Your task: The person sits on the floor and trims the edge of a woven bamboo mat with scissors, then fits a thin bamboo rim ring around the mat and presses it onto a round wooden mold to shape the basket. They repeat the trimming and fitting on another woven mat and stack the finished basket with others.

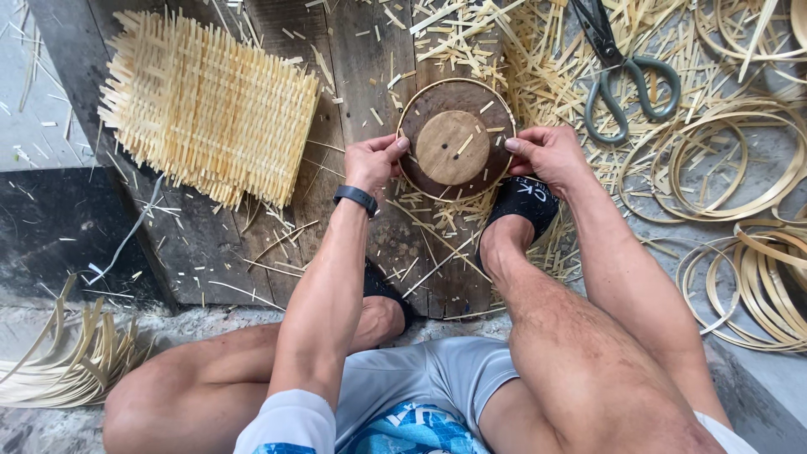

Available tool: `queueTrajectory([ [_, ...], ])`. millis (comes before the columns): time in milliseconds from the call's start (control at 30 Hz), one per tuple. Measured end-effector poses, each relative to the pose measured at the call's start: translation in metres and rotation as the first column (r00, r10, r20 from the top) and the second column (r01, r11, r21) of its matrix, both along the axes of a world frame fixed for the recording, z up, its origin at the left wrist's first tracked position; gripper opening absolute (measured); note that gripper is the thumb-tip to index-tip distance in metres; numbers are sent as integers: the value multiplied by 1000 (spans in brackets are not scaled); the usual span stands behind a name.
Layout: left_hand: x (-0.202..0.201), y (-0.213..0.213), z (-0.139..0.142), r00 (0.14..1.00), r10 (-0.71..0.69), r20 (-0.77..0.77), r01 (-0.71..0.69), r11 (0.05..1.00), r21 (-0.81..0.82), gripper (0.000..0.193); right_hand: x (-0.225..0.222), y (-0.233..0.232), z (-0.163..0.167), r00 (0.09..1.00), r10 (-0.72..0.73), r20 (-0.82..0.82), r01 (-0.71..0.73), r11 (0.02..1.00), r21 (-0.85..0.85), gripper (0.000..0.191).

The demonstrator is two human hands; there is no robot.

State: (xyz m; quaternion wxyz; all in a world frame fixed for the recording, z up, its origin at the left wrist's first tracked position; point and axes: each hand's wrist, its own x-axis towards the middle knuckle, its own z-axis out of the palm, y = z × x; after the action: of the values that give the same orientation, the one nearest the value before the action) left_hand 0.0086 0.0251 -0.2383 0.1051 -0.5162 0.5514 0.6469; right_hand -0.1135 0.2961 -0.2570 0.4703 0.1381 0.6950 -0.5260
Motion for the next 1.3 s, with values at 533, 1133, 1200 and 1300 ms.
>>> queueTrajectory([
  [533, 33, 61, -18, 949, 312, -49, -267, 877, 399, 22, 24, -2, 7, 986, -155, 64, 163, 976, -147, 12],
  [1133, -12, 59, 73, 756, -408, -512, 95, 842, -532, 54, 16, -52, 98, 975, -219, -42, 185, 899, -397, 96],
  [1200, -14, 57, 61, 789, -366, -493, 107, 873, -476, 58, 13, -44, 100, 983, -179, -28, 154, 904, -399, 92],
  [1300, -15, 29, 31, 877, -293, -380, 119, 900, -420, 57, 2, -17, 102, 995, -95, 21, 91, 824, -559, 83],
])
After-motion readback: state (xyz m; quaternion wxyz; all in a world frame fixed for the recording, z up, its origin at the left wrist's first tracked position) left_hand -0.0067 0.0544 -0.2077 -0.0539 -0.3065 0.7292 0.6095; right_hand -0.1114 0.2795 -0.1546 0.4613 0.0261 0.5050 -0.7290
